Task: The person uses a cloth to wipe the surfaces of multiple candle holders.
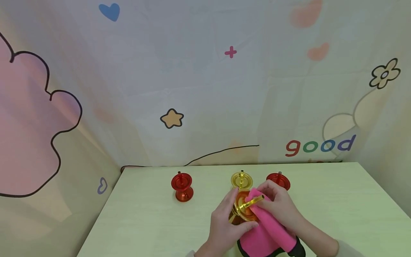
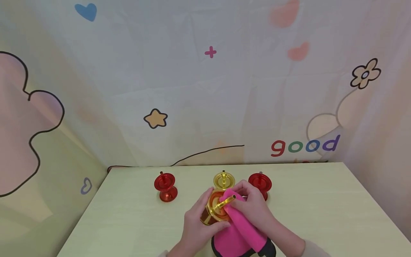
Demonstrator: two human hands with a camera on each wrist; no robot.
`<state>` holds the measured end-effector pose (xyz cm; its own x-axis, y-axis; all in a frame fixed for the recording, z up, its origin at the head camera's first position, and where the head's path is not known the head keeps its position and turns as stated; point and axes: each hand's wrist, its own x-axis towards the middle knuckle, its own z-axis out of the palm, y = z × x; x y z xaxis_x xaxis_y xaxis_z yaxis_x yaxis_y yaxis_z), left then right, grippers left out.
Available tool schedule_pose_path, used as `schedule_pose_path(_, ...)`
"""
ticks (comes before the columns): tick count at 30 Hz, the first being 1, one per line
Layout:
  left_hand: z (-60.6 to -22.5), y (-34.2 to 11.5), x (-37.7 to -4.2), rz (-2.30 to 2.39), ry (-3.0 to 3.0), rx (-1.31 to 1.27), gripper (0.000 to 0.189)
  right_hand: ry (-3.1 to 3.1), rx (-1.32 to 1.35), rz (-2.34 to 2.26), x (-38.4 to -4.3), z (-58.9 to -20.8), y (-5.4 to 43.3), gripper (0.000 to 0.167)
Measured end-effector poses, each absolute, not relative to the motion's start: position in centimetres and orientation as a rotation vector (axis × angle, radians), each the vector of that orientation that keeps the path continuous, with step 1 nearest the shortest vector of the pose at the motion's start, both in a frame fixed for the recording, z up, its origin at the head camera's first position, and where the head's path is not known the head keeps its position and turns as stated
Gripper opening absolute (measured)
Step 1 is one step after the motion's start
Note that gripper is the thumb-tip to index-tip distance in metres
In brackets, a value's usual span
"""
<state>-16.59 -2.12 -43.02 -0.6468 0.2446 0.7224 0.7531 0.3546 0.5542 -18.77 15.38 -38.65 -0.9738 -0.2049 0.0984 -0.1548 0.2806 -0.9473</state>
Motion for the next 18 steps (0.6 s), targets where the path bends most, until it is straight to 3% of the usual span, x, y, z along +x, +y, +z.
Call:
schedule_pose_path(6, -41.5, -3.8, -17.2, -1.51, -2.242, -1.085, 0.079, 2.439, -0.648, -1.706, -18.7, -38.2, 16.0, 0.021)
schedule_pose_path(10, -41.1, -4.5, -17.4, -1.621, -2.372, -1.086, 0.078, 2.38, -0.763, -1.66, -18.9, -38.1, 16.3, 0.02)
schedule_pose_path(18, -43.1, -3.4, -17.1, -1.166, -2.018, -0.915, 0.051, 2.444, -0.386, -1.798, -19.2, -38.4, 15.7, 0.021)
